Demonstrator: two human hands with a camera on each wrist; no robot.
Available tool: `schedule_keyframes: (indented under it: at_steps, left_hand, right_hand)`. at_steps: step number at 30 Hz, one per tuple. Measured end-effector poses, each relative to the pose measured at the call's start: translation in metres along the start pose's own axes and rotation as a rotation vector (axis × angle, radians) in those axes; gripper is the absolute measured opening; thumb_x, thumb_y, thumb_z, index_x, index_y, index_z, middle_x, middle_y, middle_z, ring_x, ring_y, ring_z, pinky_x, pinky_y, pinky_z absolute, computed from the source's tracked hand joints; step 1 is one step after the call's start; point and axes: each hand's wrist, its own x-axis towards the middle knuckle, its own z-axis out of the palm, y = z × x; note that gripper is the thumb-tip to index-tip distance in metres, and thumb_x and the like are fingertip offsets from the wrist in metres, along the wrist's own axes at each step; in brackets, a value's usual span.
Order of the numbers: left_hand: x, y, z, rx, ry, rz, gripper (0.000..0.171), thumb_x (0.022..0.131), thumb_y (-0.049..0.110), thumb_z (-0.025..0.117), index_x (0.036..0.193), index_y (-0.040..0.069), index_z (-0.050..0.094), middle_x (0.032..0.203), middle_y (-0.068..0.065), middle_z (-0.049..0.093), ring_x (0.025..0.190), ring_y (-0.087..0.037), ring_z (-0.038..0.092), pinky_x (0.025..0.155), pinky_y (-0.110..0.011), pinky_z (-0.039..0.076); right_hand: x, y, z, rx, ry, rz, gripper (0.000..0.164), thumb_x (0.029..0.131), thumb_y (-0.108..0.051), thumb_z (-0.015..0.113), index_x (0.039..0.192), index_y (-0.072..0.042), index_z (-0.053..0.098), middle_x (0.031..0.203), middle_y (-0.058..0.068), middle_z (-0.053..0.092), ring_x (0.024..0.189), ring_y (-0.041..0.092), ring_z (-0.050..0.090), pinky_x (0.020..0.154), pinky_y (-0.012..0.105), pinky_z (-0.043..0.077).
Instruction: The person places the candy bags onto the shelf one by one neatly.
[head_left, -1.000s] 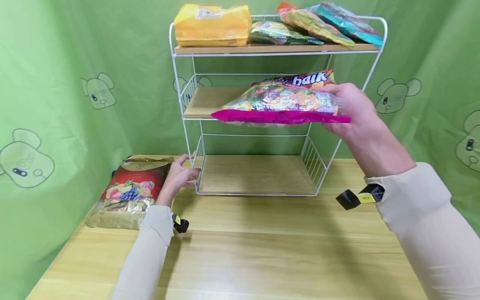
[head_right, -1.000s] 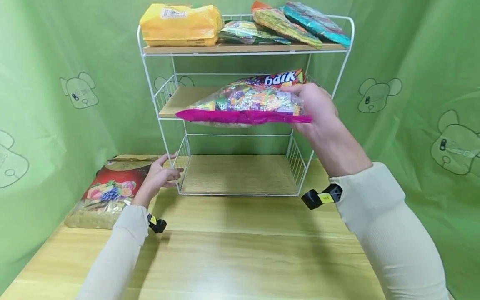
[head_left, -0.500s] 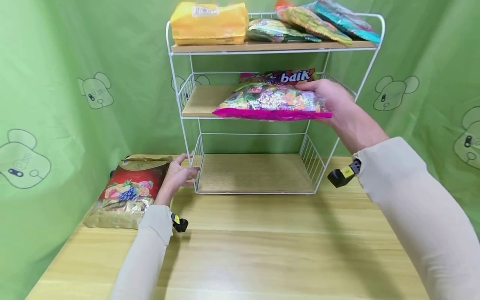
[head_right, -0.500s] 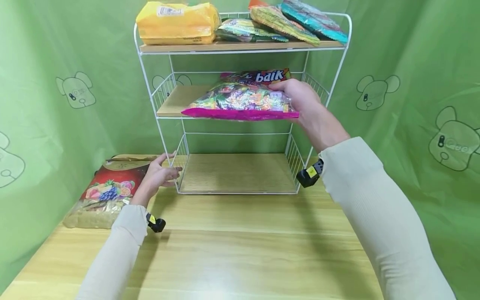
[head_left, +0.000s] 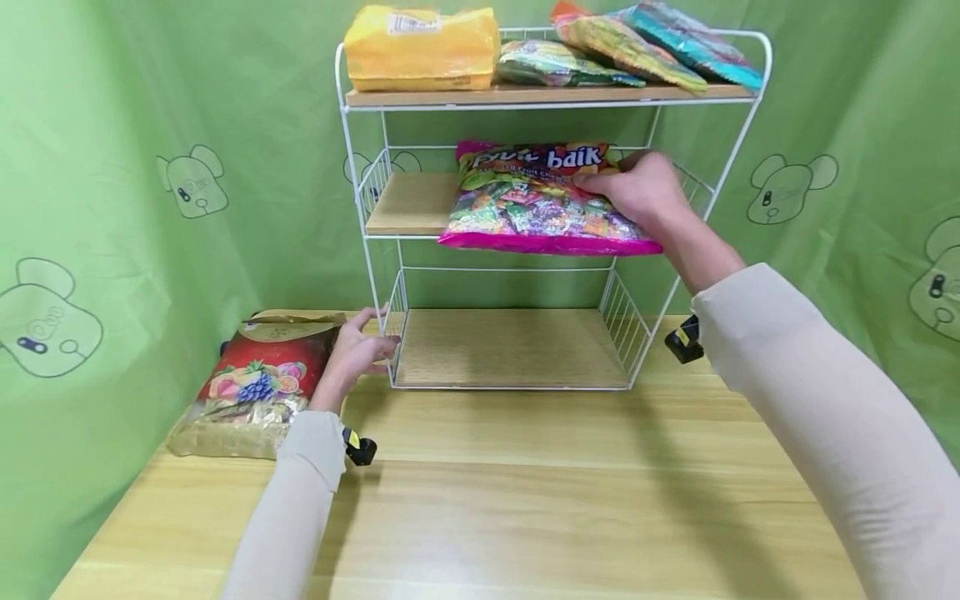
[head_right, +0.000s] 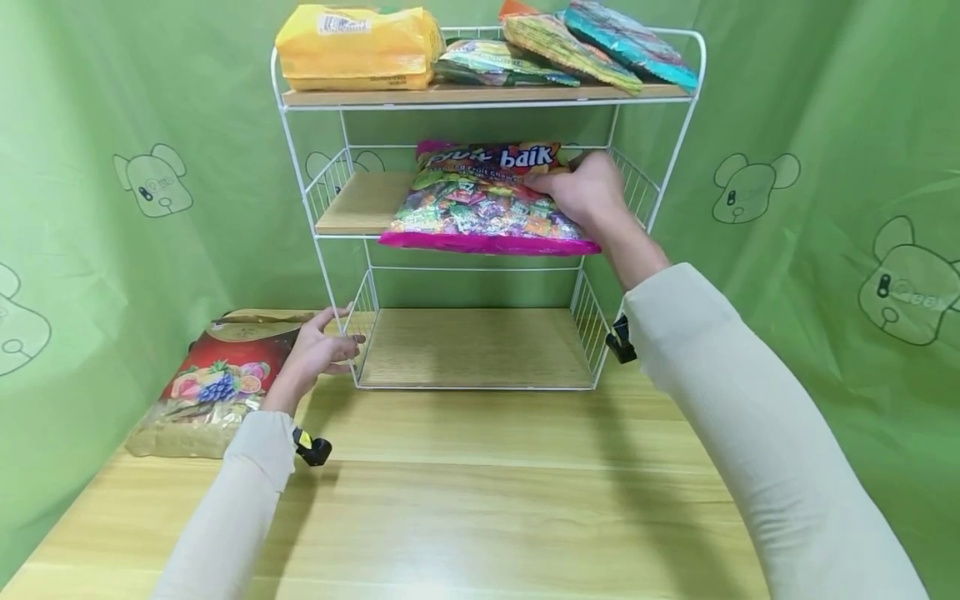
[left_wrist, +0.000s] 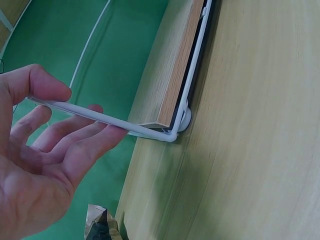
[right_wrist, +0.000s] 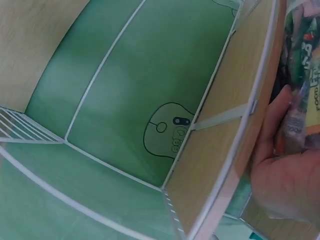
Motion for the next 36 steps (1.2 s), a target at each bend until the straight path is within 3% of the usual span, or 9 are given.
schedule_keyframes:
  at_steps: [6,9,12,15,22,26,29,32,36]
  left_hand:
    - [-0.002,-0.001,0.000,0.007,-0.001,0.007,0.068,0.083,-0.005,0.062,0.145,0.020,0.049,0.123,-0.027,0.061,0.104,-0.038,0.062,0.095,-0.056,0.059]
    - [-0.002,-0.001,0.001,-0.001,-0.002,0.006,0.068,0.082,-0.006,0.062,0.144,0.020,0.049,0.126,-0.027,0.062,0.109,-0.042,0.061,0.096,-0.056,0.059]
    - [0.000,-0.002,0.002,-0.007,-0.010,0.001,0.069,0.082,-0.007,0.061,0.145,0.020,0.049,0.128,-0.028,0.062,0.111,-0.045,0.060,0.095,-0.055,0.059]
    - [-0.001,-0.002,0.003,-0.007,-0.009,0.002,0.071,0.082,-0.007,0.061,0.146,0.020,0.048,0.129,-0.028,0.062,0.111,-0.045,0.061,0.095,-0.055,0.059]
    - [-0.002,0.000,0.001,-0.001,0.006,0.003,0.072,0.080,-0.007,0.060,0.145,0.021,0.050,0.130,-0.028,0.064,0.104,-0.040,0.062,0.094,-0.055,0.060]
    - [-0.002,0.001,0.001,0.001,0.004,-0.004,0.072,0.080,-0.007,0.060,0.146,0.021,0.049,0.131,-0.028,0.064,0.101,-0.036,0.063,0.095,-0.055,0.059]
    - [-0.004,0.001,0.000,0.002,0.012,-0.003,0.071,0.081,-0.007,0.060,0.146,0.020,0.049,0.132,-0.030,0.063,0.104,-0.040,0.063,0.097,-0.056,0.058]
    - [-0.004,0.002,-0.001,-0.001,0.019,-0.003,0.071,0.082,-0.007,0.059,0.147,0.020,0.048,0.133,-0.031,0.061,0.101,-0.038,0.063,0.097,-0.057,0.057]
    - [-0.004,0.003,0.001,-0.009,0.010,-0.001,0.072,0.083,-0.007,0.060,0.148,0.020,0.047,0.134,-0.031,0.061,0.095,-0.031,0.063,0.098,-0.057,0.057]
  right_hand:
    - [-0.005,-0.001,0.002,-0.184,0.077,-0.058,0.076,0.091,-0.059,0.062,0.135,0.002,0.053,0.119,0.014,0.058,0.088,0.024,0.052,0.067,0.035,0.051]
    - [-0.009,-0.001,0.002,-0.212,0.088,-0.068,0.087,0.093,-0.060,0.057,0.149,0.003,0.034,0.135,0.023,0.053,0.109,0.034,0.053,0.089,0.046,0.055]
    - [-0.014,-0.001,0.000,-0.209,0.084,-0.079,0.098,0.095,-0.059,0.054,0.159,0.002,0.011,0.154,0.031,0.037,0.134,0.044,0.045,0.113,0.056,0.045]
    - [-0.020,-0.002,-0.002,-0.200,0.089,-0.103,0.095,0.099,-0.055,0.048,0.160,0.000,0.001,0.162,0.031,0.025,0.146,0.048,0.034,0.120,0.059,0.034]
    - [-0.048,-0.007,0.006,-0.258,0.176,-0.274,0.080,0.105,-0.050,0.038,0.161,-0.001,0.008,0.161,0.031,0.026,0.148,0.049,0.028,0.123,0.065,0.020]
    - [-0.080,-0.009,0.019,-0.302,0.131,-0.396,0.086,0.099,-0.063,0.043,0.164,-0.021,0.005,0.162,0.031,0.022,0.149,0.049,0.025,0.121,0.072,0.018]
    - [-0.097,-0.007,0.034,-0.408,0.086,-0.468,0.098,0.091,-0.070,0.053,0.164,-0.030,0.001,0.161,0.033,0.023,0.146,0.053,0.025,0.116,0.078,0.020]
    - [-0.103,-0.002,0.047,-0.512,0.084,-0.501,0.100,0.089,-0.068,0.060,0.164,-0.030,0.005,0.160,0.032,0.025,0.145,0.058,0.022,0.113,0.082,0.017]
    - [-0.103,0.008,0.055,-0.555,0.106,-0.505,0.086,0.096,-0.058,0.058,0.164,-0.031,0.012,0.158,0.032,0.028,0.142,0.061,0.023,0.111,0.082,0.020]
